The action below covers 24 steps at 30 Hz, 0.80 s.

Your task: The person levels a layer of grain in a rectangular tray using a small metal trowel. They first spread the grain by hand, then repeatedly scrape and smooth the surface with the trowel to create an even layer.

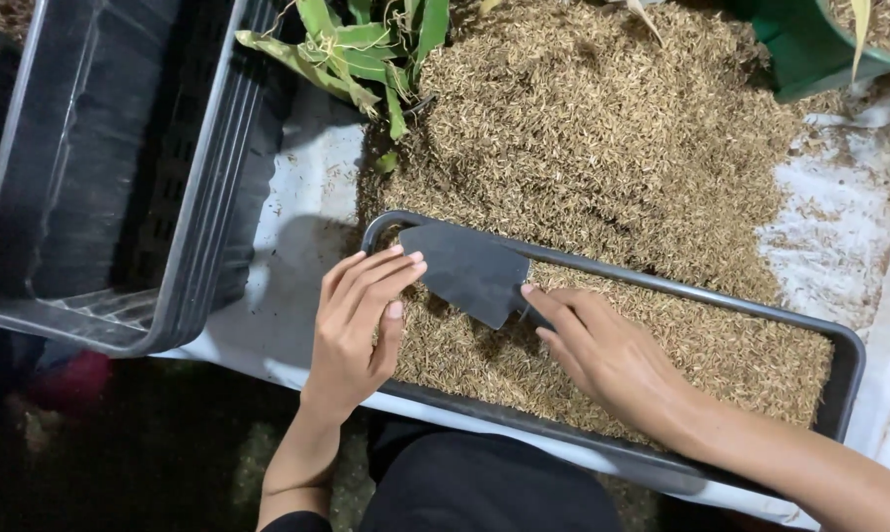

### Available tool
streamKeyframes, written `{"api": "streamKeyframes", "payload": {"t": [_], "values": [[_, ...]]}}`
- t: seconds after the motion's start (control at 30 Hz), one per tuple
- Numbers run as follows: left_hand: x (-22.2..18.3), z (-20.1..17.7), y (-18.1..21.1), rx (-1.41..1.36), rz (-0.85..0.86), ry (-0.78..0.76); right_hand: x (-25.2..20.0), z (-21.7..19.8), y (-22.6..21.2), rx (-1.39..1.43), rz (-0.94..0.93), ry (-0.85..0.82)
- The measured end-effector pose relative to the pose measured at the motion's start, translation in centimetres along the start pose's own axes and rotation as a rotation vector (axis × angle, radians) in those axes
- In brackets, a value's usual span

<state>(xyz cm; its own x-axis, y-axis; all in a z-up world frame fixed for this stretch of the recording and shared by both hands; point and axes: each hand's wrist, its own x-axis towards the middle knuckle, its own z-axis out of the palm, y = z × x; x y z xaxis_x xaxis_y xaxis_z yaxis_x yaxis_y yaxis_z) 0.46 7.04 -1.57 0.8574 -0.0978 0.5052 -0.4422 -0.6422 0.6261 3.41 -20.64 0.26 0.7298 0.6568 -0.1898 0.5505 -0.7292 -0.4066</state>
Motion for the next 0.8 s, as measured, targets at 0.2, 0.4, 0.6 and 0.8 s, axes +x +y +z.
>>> {"api": "streamKeyframes", "payload": {"t": [0.2,0.4,0.6,0.8], "values": [[-0.1,-0.1,0.3,0.037,-0.024,-0.016,0.6,-0.5,-1.2,-0.097,-0.027,-0.056],[-0.2,0.3,0.2,0.085,-0.052,-0.145,1.3,0.1,-0.8,-0.167,-0.08,-0.074],[0.2,0.8,0.1,0.14,-0.033,-0.236,1.5,1.6,0.2,-0.199,-0.105,-0.055],[0.2,1.3,-0.1,0.265,0.004,-0.241,1.6,2.1,0.8,-0.363,-0.191,0.089]]}}
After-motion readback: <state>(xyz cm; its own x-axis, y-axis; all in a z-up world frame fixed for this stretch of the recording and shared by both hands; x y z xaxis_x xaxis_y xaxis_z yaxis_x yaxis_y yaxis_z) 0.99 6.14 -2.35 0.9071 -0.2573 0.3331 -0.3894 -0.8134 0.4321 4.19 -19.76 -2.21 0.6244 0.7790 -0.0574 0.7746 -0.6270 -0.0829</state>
